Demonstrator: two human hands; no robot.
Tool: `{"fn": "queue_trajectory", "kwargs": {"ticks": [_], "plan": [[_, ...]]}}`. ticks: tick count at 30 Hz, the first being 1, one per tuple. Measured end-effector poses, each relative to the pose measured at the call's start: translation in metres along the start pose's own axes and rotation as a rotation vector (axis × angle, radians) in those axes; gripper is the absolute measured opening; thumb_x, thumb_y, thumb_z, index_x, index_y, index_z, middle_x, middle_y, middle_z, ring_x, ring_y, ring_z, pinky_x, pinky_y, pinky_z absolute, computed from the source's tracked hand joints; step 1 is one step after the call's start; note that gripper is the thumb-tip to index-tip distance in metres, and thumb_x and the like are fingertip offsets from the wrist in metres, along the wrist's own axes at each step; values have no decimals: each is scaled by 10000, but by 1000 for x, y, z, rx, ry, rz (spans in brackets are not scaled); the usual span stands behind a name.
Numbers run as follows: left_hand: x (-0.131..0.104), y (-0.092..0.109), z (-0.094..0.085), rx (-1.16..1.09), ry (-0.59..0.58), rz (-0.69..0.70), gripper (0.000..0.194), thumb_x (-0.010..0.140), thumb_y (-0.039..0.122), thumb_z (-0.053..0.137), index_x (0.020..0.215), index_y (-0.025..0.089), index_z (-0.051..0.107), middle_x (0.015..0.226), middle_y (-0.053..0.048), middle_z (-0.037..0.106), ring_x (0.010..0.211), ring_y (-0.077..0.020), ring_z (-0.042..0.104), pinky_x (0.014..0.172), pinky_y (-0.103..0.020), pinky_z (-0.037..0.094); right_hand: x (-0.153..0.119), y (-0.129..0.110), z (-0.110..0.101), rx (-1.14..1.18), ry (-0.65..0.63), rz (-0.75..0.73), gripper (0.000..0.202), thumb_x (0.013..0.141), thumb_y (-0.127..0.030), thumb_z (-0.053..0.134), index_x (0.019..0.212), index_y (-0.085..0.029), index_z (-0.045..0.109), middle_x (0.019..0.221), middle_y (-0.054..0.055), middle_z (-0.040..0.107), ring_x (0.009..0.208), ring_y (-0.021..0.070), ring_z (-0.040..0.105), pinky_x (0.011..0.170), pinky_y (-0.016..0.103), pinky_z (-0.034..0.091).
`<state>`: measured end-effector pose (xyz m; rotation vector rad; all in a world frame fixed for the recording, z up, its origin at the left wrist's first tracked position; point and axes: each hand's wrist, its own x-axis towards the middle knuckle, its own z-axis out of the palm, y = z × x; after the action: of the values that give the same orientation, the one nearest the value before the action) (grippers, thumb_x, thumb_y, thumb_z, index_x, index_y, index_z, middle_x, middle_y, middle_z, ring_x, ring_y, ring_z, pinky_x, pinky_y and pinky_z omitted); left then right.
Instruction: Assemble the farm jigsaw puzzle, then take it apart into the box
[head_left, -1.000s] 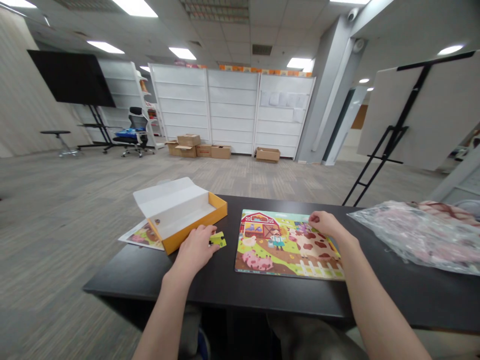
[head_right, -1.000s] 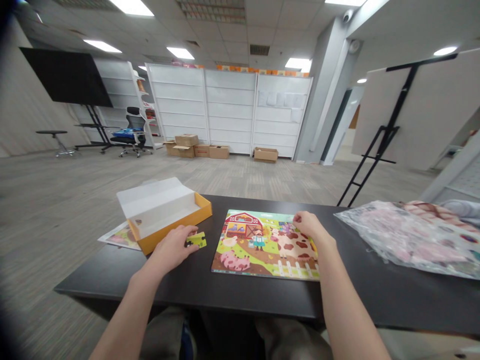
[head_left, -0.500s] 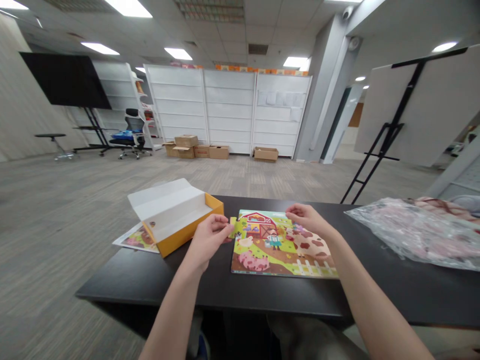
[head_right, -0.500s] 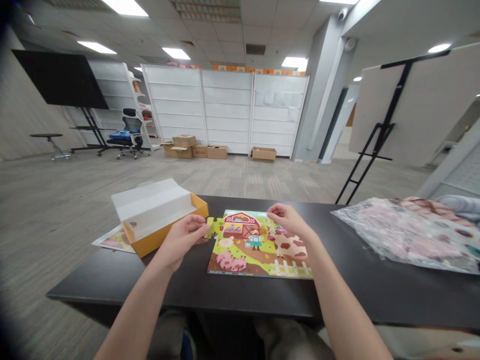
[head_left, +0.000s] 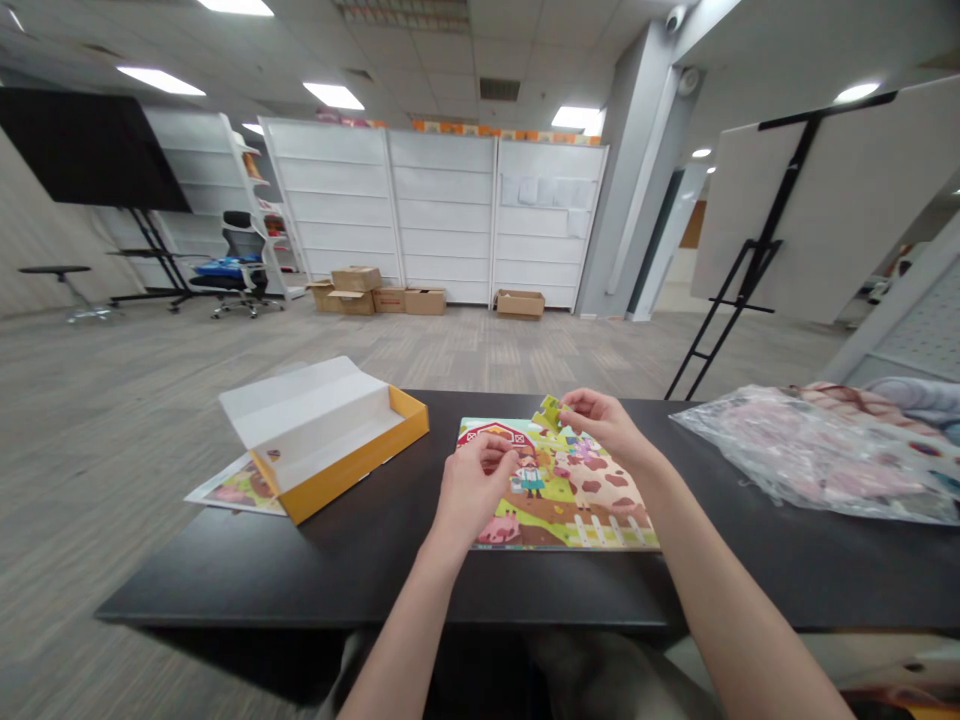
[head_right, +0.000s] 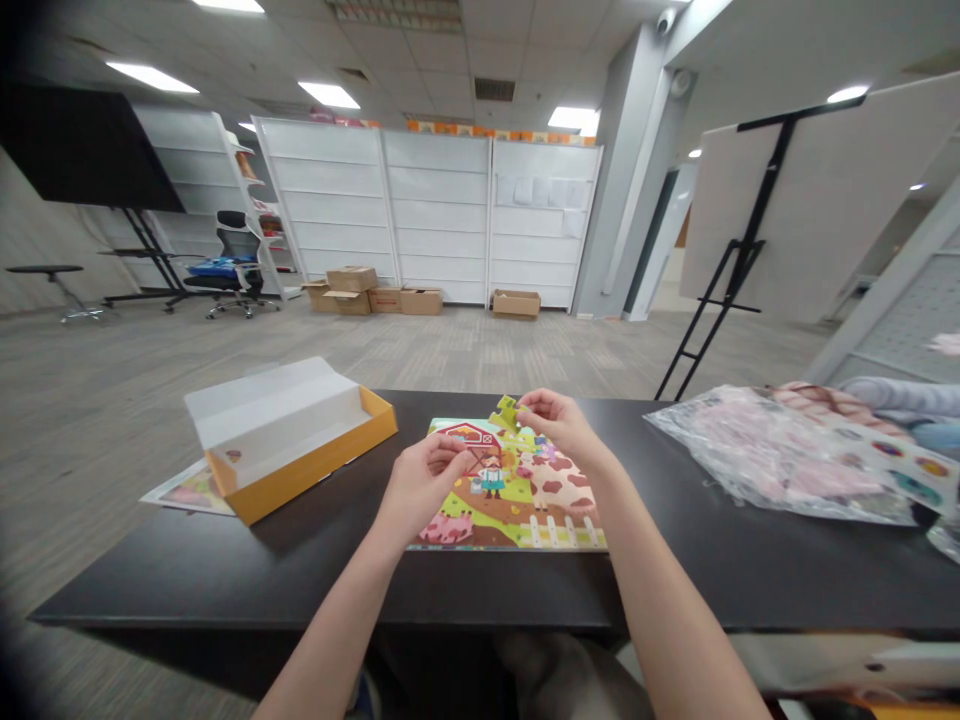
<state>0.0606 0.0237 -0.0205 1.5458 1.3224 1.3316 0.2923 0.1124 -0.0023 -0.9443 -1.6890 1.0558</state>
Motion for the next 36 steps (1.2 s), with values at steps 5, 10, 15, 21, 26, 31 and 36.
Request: {"fn": "queue_trajectory", "kwargs": {"ticks": [5, 10, 15, 21, 26, 31, 36], "plan": [[-3, 2, -18, 642, 60, -6, 158, 904, 343, 590, 1014, 274, 679, 1015, -32, 756, 953, -248, 708, 799, -341, 533, 1, 24, -48, -337, 171, 116, 419, 713, -494, 748, 966, -176, 643, 712, 30, 703, 580, 146, 575, 507, 240, 389], [-10, 2, -39, 868, 0, -26, 175, 945, 321, 532, 1045, 267, 664, 1049, -33, 753, 978, -250, 697, 766, -323, 508, -7, 37, -67, -450, -58, 300, 368, 700, -456, 759, 913, -164, 691, 694, 35, 710, 569, 147, 589, 493, 229, 396], [-15, 0, -55, 912, -5, -26, 156, 959, 309, 515, 1015, 267, 655, 1047, -9, 753, 994, -232, 697, 733, -306, 490, -5, 44, -66, -495, -94, 299, 373, 697, -445, 778, 924, -156, 717, 706, 47, 719, 559, 147, 595, 472, 224, 398], [-14, 4, -55, 883, 23, -30, 145, 954, 314, 528, 999, 266, 658, 1024, -11, 757, 976, -217, 701, 721, -288, 479, 1, 54, -62, -642, -67, 276, 325, 733, -395, 747, 955, -158, 731, 842, 88, 763, 746, 213, 691, 625, 259, 513], [-10, 6, -47, 857, 25, -29, 152, 955, 313, 528, 1005, 260, 662, 1013, -27, 758, 962, -220, 709, 730, -287, 485, 0, 54, -61, -645, -68, 232, 310, 749, -407, 724, 939, -162, 726, 875, 99, 768, 808, 230, 701, 682, 282, 530], [-11, 6, -46, 838, 7, -24, 160, 956, 323, 526, 1013, 260, 662, 1016, -33, 761, 964, -239, 711, 738, -301, 493, -2, 49, -59, -639, -39, 206, 335, 719, -438, 743, 906, -161, 734, 815, 77, 751, 738, 209, 669, 650, 286, 509], [-12, 8, -49, 831, 7, -30, 160, 957, 325, 531, 1017, 256, 663, 1028, -37, 762, 975, -233, 709, 751, -292, 492, -3, 41, -57, -723, -60, 223, 307, 707, -370, 751, 926, -156, 768, 784, 64, 732, 728, 204, 651, 658, 285, 497]]}}
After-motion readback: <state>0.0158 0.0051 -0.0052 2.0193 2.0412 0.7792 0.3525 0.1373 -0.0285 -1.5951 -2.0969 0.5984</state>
